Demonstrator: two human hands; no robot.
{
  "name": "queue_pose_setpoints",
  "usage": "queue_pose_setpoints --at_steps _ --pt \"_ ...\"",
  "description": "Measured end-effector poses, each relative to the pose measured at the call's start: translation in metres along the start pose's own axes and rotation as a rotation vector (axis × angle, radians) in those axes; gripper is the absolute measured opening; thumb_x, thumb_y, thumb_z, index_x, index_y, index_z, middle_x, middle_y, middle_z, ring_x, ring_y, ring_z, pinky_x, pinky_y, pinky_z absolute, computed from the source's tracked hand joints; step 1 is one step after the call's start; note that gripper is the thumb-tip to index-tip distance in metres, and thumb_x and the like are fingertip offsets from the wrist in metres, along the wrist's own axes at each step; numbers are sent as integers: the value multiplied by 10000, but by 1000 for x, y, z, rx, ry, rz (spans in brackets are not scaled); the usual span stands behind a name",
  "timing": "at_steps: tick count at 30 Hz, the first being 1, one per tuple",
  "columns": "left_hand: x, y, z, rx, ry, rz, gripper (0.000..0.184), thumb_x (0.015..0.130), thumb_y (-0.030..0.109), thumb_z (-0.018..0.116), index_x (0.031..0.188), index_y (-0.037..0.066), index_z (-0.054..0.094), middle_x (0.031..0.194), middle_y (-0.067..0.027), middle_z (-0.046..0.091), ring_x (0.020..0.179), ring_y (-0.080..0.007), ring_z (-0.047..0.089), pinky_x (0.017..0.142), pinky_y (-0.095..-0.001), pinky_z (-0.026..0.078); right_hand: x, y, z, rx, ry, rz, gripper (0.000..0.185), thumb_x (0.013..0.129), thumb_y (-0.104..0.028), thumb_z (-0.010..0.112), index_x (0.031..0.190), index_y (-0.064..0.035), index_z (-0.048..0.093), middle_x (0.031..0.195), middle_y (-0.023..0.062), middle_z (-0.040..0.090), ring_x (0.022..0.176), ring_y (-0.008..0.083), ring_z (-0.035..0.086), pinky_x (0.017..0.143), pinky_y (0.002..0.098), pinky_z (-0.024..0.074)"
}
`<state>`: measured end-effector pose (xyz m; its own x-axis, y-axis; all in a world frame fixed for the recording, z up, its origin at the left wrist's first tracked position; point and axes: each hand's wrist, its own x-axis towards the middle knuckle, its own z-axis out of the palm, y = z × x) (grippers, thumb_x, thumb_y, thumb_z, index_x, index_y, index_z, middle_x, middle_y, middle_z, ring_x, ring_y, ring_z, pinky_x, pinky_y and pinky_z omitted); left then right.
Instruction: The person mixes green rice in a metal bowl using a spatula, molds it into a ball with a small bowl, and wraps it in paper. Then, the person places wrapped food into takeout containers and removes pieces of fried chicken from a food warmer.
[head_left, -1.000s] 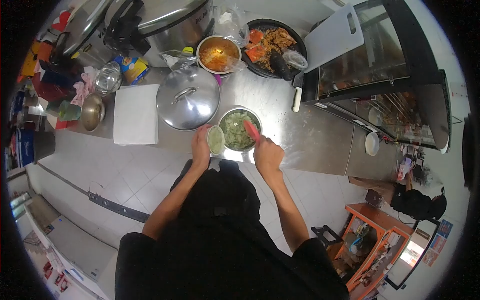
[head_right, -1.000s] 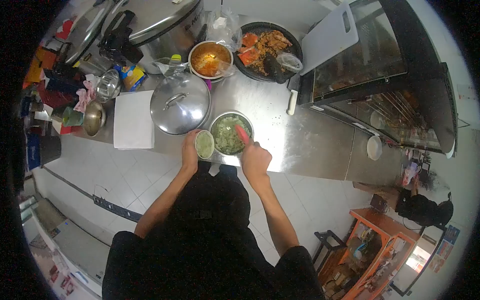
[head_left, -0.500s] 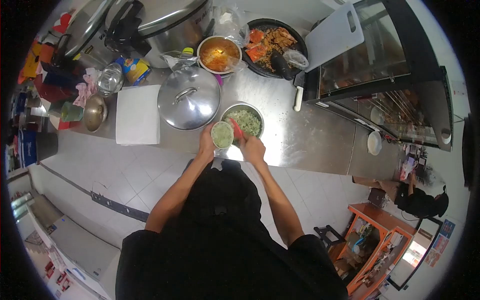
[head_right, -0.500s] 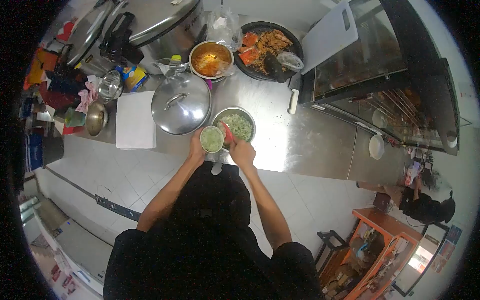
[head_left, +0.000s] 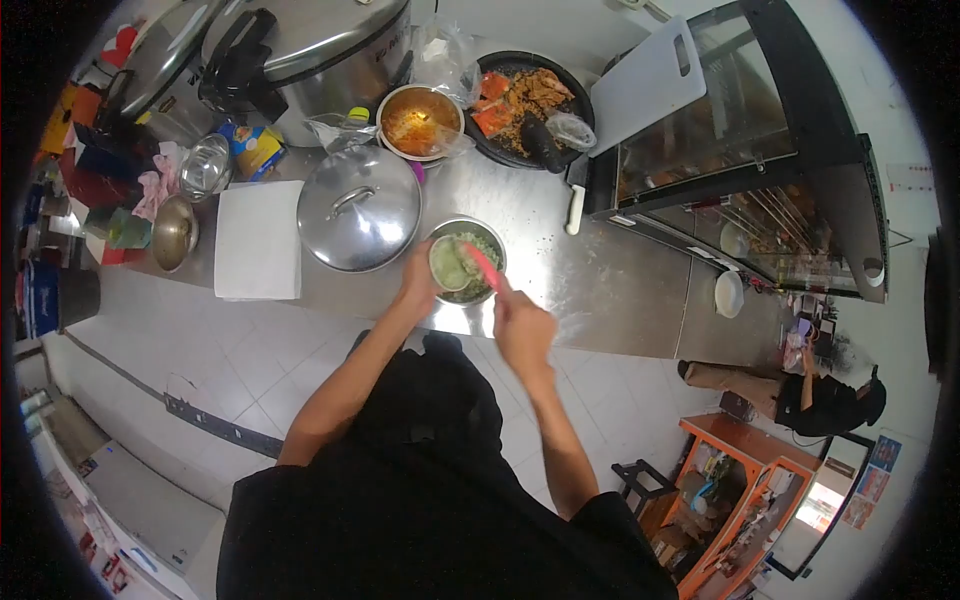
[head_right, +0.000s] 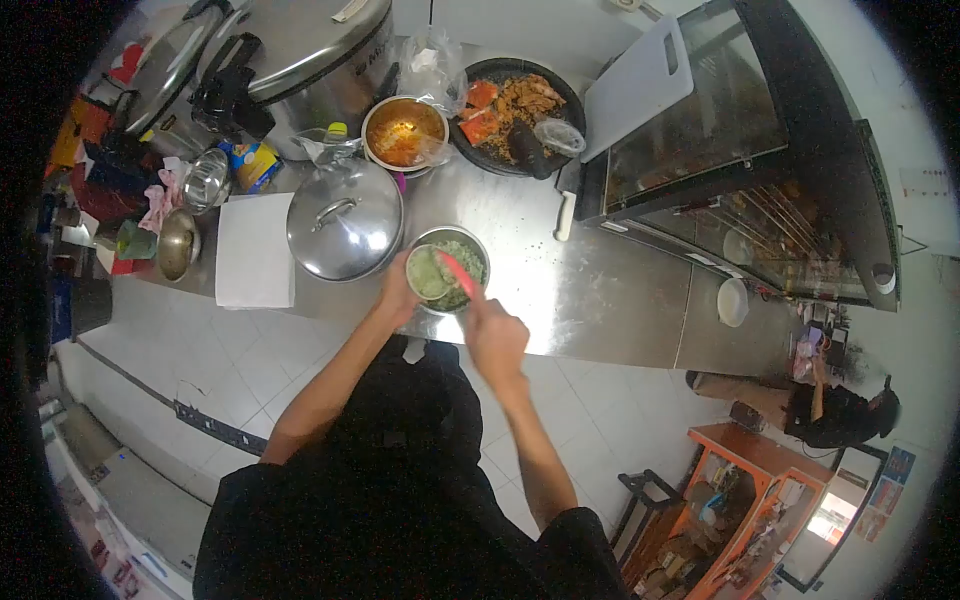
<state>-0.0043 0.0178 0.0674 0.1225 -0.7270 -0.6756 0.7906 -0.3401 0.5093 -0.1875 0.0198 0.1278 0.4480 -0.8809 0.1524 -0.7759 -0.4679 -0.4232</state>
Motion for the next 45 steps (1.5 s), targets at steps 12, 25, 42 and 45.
queue_pose_setpoints --at_steps 12,25,42,45 --pt "35 -18 -15 -113 -188 -139 482 1022 377 253 1293 103 543 1284 -131 597 1182 -302 577 955 -576 473 11 15 -21 355 -76 410 258 976 -217 546 1141 -90 698 688 237 634 619 382 644 579 471 472" --pt "11 -10 -5 61 -148 -139 472 1022 415 307 1286 123 567 1264 -104 620 1196 -301 577 965 -596 461 24 2 -25 -35 -385 -27 268 963 -186 535 836 -6 689 728 244 659 630 454 640 637 519 533" --pt "-29 6 -63 209 -18 64 436 1029 420 328 1176 113 600 1038 -62 681 850 -201 692 537 -372 548 43 16 -14 2 -263 192 238 912 -227 584 860 -58 744 729 202 687 691 374 693 645 449 557" --pt "-17 -7 -70 228 59 167 419 1021 401 355 1175 104 607 1024 -63 681 831 -188 695 492 -340 551 40 33 50 -218 -236 181 206 909 -186 561 877 -44 707 691 168 685 655 355 696 600 474 552"
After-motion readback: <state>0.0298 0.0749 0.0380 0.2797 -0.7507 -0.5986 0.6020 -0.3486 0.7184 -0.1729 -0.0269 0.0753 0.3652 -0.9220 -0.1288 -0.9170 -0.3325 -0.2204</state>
